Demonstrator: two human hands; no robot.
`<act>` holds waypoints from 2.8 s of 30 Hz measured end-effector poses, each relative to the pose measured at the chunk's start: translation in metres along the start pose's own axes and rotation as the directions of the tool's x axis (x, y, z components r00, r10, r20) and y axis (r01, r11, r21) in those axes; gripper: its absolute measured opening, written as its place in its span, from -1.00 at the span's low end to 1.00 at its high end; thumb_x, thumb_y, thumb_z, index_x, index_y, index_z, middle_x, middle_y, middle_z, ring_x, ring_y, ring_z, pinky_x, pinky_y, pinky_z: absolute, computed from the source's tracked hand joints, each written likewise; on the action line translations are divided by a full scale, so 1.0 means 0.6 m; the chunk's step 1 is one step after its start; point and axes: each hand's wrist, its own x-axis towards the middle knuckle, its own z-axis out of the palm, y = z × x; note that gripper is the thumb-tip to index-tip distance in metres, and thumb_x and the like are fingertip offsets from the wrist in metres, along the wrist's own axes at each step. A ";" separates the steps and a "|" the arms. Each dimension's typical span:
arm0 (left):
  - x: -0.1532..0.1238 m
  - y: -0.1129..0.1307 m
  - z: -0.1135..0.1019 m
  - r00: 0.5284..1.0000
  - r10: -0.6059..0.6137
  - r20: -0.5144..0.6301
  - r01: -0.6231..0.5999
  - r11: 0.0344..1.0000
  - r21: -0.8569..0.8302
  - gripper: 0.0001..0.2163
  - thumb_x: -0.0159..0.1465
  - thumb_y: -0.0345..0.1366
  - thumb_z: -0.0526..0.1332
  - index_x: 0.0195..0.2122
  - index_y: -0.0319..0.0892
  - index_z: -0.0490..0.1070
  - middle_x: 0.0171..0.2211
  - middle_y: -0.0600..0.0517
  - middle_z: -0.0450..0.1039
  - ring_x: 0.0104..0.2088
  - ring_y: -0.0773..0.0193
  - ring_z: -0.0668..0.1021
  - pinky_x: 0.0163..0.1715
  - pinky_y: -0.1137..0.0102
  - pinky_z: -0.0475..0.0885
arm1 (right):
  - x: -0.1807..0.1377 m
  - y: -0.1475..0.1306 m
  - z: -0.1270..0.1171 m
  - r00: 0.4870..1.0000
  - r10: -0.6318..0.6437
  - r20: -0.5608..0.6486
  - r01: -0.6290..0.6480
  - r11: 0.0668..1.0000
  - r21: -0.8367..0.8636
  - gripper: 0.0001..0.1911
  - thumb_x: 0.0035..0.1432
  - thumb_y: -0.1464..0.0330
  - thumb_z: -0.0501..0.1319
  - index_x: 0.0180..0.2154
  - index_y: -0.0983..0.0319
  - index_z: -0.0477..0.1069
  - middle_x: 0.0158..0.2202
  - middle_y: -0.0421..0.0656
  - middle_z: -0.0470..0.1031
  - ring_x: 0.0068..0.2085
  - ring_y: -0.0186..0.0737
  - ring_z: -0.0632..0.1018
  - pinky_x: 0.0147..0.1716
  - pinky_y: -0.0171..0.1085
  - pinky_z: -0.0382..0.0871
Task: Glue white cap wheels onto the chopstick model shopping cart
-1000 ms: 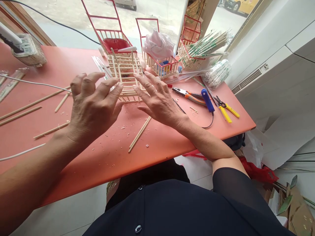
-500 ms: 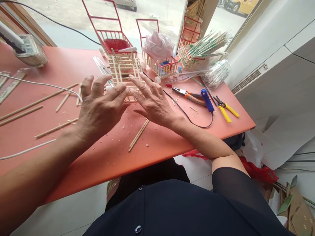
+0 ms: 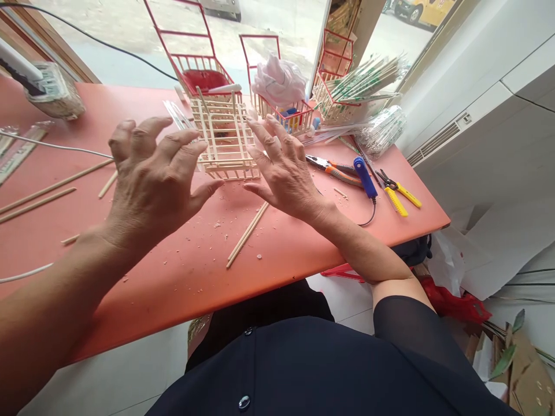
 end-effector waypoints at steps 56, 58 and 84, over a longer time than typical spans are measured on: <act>0.000 0.022 0.022 0.998 -0.061 -0.023 0.062 0.997 0.053 -0.59 0.54 -0.29 0.17 0.34 -0.10 0.58 0.40 -0.25 0.58 0.60 -0.32 0.37 0.67 -0.45 -0.02 | 0.004 -0.056 0.007 0.992 -0.040 0.122 0.053 0.993 -0.105 -0.34 0.56 0.00 0.32 0.49 0.16 0.42 0.75 0.04 0.08 0.76 0.23 0.01 0.67 0.36 -0.04; -0.001 0.023 0.020 0.998 -0.066 -0.024 0.068 0.995 0.077 -0.58 0.54 -0.31 0.19 0.37 -0.13 0.56 0.39 -0.28 0.59 0.59 -0.34 0.39 0.66 -0.45 -0.02 | 0.003 -0.057 0.003 0.992 -0.041 0.123 0.054 0.993 -0.102 -0.34 0.56 -0.02 0.31 0.47 0.18 0.44 0.74 0.08 0.10 0.76 0.25 0.03 0.66 0.36 -0.01; -0.015 0.022 0.007 0.997 0.009 -0.078 0.002 0.991 0.135 -0.42 0.52 -0.40 0.30 0.55 -0.05 0.37 0.46 -0.30 0.54 0.56 -0.40 0.43 0.57 -0.50 0.18 | 0.004 -0.074 -0.009 0.988 -0.030 0.150 0.033 0.999 -0.018 -0.28 0.57 0.09 0.31 0.60 0.15 0.34 0.72 0.09 0.15 0.73 0.25 0.14 0.66 0.32 0.06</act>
